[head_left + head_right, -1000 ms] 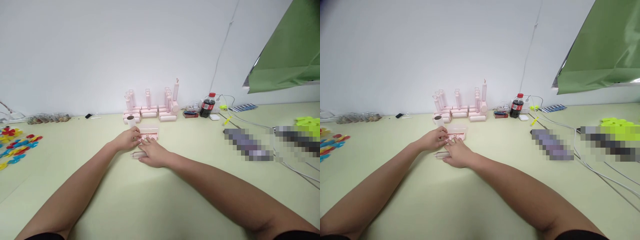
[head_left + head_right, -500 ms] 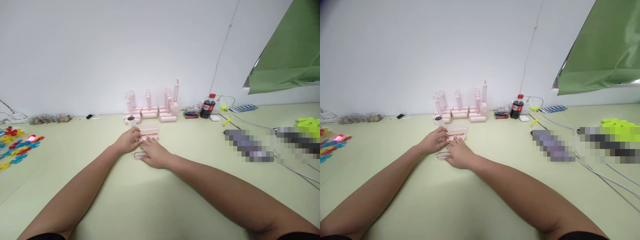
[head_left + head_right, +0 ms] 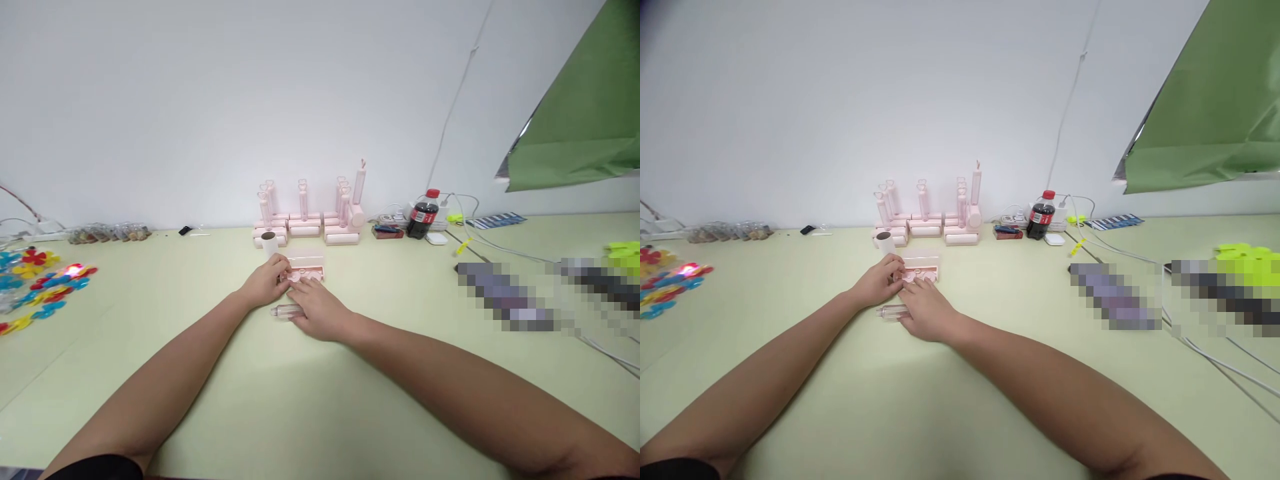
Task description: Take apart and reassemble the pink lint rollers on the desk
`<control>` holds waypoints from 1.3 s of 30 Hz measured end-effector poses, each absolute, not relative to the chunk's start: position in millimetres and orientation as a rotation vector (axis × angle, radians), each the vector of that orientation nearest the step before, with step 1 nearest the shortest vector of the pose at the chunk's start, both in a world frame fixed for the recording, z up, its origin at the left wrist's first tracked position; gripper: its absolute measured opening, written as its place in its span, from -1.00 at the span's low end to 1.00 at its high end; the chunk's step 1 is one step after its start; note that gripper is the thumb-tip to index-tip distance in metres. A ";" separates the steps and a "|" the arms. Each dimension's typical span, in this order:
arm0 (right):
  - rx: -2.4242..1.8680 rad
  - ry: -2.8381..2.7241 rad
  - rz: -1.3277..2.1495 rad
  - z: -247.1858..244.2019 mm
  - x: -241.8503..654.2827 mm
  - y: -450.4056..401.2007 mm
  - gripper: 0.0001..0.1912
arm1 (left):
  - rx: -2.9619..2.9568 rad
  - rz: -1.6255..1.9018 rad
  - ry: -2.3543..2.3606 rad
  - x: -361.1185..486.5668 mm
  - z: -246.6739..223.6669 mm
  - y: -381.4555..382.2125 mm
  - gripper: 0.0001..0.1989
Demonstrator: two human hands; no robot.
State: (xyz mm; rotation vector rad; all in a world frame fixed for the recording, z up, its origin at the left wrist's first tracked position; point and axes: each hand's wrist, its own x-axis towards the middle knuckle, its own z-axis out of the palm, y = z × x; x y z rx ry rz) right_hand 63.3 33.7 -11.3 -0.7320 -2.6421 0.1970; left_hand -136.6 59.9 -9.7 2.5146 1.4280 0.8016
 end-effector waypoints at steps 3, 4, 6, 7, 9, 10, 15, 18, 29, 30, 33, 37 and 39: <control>-0.776 -2.642 0.197 -9.3 63.6 30.8 -0.72 | 2.511 0.806 1.444 -134.7 -9.3 59.3 -0.88; -0.793 -2.640 0.198 -9.1 63.7 30.2 -0.72 | 2.512 0.802 1.456 -134.0 -8.9 59.1 -0.88; -0.819 -2.628 0.192 -9.5 63.7 29.4 -0.69 | 2.515 0.787 1.487 -132.6 -8.0 58.8 -0.88; -0.824 -2.624 0.186 -10.1 63.6 29.3 -0.68 | 2.516 0.780 1.502 -131.9 -7.5 58.6 -0.88; -0.830 -2.625 0.180 -11.4 63.3 29.2 -0.67 | 2.522 0.769 1.525 -130.7 -6.5 58.2 -0.88; -0.833 -2.629 0.183 -11.8 63.2 29.2 -0.67 | 2.527 0.763 1.531 -130.4 -5.9 58.0 -0.88; -0.906 -2.513 0.182 -7.7 65.7 32.8 -0.66 | 2.543 0.748 1.547 -129.7 -2.4 56.3 -0.78; -0.993 -2.352 0.114 -2.4 70.4 38.5 -0.65 | 2.575 0.780 1.558 -129.2 -1.0 55.4 -0.70; -1.142 -2.217 0.424 -3.1 74.5 43.9 -0.94 | 2.339 1.415 1.402 -118.0 -0.3 44.8 -0.57; -1.121 -2.159 0.478 -3.7 74.9 44.4 -0.91 | 2.308 1.409 1.334 -111.9 0.3 41.7 -0.54; -1.004 -2.056 0.595 -5.0 76.7 44.6 -0.89 | 2.287 1.262 1.190 -90.6 2.9 32.2 -0.55; -0.896 -2.027 0.684 -5.6 75.0 40.8 -0.91 | 2.143 1.312 1.210 -75.5 6.2 26.1 -0.67; -0.903 -1.992 0.736 -6.8 71.9 39.9 -0.89 | 2.012 1.467 1.252 -78.0 6.2 28.8 -0.68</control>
